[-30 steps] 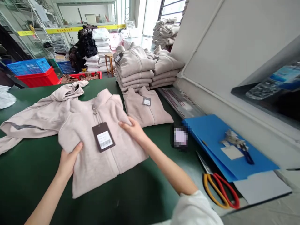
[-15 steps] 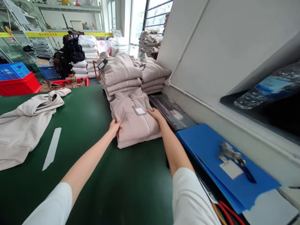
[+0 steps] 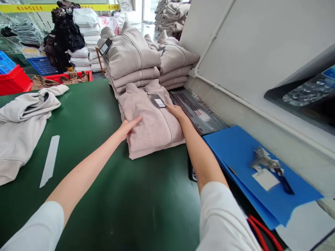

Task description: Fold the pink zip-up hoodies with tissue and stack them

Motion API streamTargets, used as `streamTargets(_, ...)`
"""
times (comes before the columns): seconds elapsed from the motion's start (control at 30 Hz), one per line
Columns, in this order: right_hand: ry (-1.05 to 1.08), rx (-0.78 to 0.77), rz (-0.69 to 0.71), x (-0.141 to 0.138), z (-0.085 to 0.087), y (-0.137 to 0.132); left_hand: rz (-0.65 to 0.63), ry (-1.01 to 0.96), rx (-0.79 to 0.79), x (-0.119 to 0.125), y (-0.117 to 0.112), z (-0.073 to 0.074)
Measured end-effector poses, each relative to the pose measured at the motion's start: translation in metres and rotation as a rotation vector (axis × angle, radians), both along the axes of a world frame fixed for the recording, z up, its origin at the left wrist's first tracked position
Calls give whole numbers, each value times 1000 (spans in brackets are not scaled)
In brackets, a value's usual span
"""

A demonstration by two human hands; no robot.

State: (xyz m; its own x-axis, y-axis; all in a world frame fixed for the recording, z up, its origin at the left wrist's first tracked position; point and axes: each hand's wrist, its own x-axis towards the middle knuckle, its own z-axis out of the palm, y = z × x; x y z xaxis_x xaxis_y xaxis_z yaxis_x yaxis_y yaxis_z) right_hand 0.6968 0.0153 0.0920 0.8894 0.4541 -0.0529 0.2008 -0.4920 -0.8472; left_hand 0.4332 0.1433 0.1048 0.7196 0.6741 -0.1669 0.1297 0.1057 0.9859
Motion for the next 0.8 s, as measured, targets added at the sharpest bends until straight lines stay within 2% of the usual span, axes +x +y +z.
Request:
streamTargets(0.1, -103, 97, -5, 0, 11, 6, 81, -48, 76, 3, -11, 11)
streamTargets(0.2, -172, 189, 21, -4, 10, 6, 107, -72, 234, -4, -13, 8)
streamTargets(0.27, -172, 117, 40, -10, 5, 6, 92, 15, 256, -8, -10, -4)
streamTargets(0.37, -121, -150, 31, -20, 4, 6, 72, 150, 224, -12, 0, -26)
streamTargets(0.43, -107, -252, 28, -26, 13, 5, 68, 192, 227, -21, 7, -38)
streamTargets(0.5, -209, -239, -9, -38, 28, 0, 85, 223, 272, -41, 16, -44)
streamTargets(0.57, -465, -133, -53, -65, 37, -13, 143, 252, 353, -79, 29, -42)
streamTargets(0.6, -622, -47, -32, -85, 38, -24, 174, 287, 444, -105, 37, -39)
streamTargets(0.63, -769, 57, 52, -111, 35, -37, 202, 346, 569, -134, 47, -35)
streamTargets(0.67, -850, 135, 183, -141, 28, -54, 227, 429, 719, -168, 57, -30)
streamTargets(0.7, -861, 150, 363, -173, 17, -73, 241, 546, 896, -204, 68, -25)
streamTargets(0.73, -834, 134, 548, -207, 3, -93, 273, 666, 1024, -243, 80, -21)
streamTargets(0.8, -787, 19, 852, -270, -29, -127, 385, 920, 1170, -322, 103, -15)
